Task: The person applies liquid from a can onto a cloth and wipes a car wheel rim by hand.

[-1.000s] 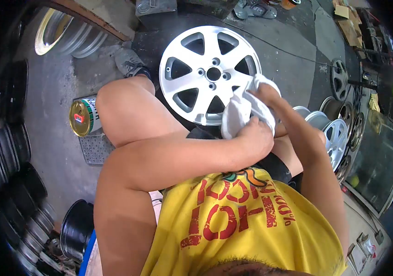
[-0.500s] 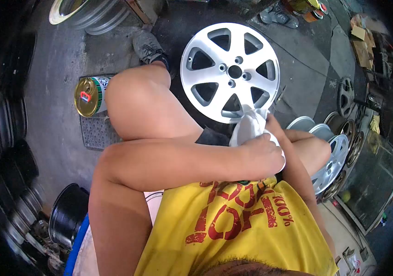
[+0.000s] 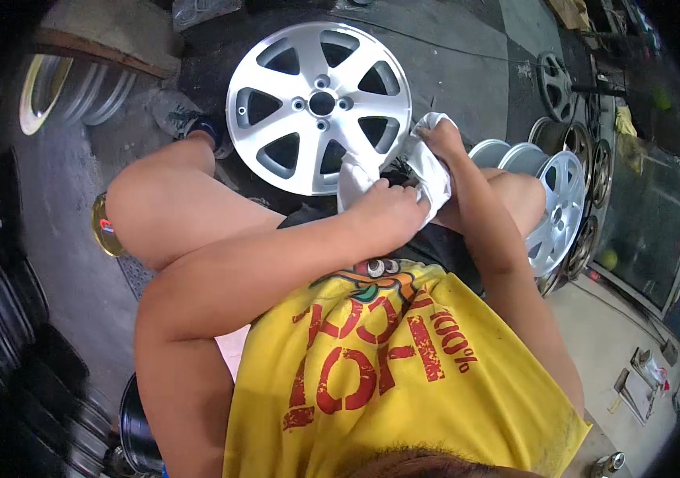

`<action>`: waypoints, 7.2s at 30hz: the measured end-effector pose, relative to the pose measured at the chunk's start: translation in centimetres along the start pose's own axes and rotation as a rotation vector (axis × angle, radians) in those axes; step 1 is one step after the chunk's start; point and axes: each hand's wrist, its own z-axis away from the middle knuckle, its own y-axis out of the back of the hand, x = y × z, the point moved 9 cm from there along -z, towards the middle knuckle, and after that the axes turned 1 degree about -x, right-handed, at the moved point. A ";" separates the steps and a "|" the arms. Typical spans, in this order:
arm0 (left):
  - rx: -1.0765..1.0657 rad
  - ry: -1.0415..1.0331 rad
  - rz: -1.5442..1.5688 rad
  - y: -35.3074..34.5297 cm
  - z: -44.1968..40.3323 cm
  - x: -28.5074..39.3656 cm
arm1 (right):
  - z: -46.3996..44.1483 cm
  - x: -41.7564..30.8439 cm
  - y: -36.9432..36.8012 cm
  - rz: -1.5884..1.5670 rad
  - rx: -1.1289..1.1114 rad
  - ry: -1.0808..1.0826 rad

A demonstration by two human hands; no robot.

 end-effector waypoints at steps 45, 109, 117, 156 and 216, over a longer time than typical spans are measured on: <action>-0.168 0.043 -0.100 -0.9 -1.3 -0.8 | -2.1 0.6 -5.9 -0.504 0.149 -0.228; -0.168 -0.060 -0.077 -1.6 0.2 1.4 | 8.3 -14.4 -4.3 -0.076 0.029 0.457; -0.090 -0.035 -0.145 -1.3 -0.8 1.8 | 3.9 -6.6 -4.2 0.290 -0.160 0.299; -0.081 -0.147 0.129 -0.8 1.0 4.6 | 10.9 -5.6 -7.1 0.343 -0.430 0.363; -0.097 -0.077 0.091 -0.8 1.6 3.4 | 11.7 -5.7 -11.6 -0.368 -0.590 0.223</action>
